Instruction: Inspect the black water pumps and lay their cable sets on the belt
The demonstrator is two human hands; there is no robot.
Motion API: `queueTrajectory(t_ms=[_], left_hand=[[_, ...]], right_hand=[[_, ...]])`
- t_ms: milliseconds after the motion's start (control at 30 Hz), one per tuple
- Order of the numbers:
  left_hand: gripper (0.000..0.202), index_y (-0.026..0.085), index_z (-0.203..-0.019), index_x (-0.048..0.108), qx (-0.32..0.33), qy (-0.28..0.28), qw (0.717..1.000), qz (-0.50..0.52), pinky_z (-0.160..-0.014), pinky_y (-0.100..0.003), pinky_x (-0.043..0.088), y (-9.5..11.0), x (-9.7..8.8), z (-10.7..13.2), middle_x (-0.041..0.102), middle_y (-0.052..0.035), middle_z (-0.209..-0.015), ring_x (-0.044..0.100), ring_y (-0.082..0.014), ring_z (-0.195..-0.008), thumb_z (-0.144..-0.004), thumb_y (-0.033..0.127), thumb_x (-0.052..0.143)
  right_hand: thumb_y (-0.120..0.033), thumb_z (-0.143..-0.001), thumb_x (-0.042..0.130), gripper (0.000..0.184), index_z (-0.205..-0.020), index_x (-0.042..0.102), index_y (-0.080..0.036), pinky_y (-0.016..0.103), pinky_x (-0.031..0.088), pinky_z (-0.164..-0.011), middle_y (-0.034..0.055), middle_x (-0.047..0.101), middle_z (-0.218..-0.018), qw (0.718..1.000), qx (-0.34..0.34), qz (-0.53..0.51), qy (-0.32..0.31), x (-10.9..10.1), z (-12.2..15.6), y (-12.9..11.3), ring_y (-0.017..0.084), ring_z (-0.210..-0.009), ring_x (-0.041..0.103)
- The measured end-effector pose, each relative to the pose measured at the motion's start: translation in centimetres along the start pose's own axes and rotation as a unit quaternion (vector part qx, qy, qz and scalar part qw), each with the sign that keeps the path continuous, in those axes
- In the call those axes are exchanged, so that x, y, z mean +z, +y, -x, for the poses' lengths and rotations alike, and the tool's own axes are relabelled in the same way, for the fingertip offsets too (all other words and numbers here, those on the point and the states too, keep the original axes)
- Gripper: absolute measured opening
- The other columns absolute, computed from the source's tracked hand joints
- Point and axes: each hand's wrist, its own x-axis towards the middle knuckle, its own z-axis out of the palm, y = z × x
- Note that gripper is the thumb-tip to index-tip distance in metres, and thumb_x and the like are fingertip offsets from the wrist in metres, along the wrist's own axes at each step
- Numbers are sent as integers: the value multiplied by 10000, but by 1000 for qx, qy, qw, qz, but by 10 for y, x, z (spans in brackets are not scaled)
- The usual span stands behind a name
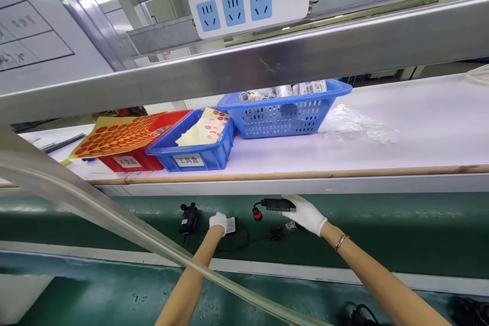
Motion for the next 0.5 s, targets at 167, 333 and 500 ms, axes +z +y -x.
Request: queueTrajectory(t_ms=[167, 333, 500], left_hand=[[443, 247, -1331, 648, 180, -31, 960, 214, -1145, -459, 459, 48, -29, 12, 591, -102, -1484, 566, -267, -1339, -970, 500, 601], [425, 248, -1146, 768, 298, -114, 881, 348, -1082, -360, 505, 85, -19, 26, 741, -49, -1284, 674, -259, -1200, -771, 449, 773], [323, 196, -996, 762, 254, -53, 864, 431, -1043, -368, 512, 88, -4, 35, 768, -85, -1152, 689, -246, -1124, -829, 454, 663]], right_hand=[[-338, -843, 676, 469, -1294, 700, -212, 482, 541, -1062, 126, 728, -1331, 999, -41, -11, -13, 17, -4, -14, 331, -1224, 686], [-303, -865, 676, 408, -1269, 702, -254, 459, 556, -1026, 97, 748, -1287, 996, -87, -13, -19, 26, -3, -23, 300, -1162, 708], [-268, -858, 668, 410, -1267, 697, -252, 432, 588, -947, 98, 772, -1201, 997, -81, 6, -12, 36, 0, -35, 302, -1087, 737]])
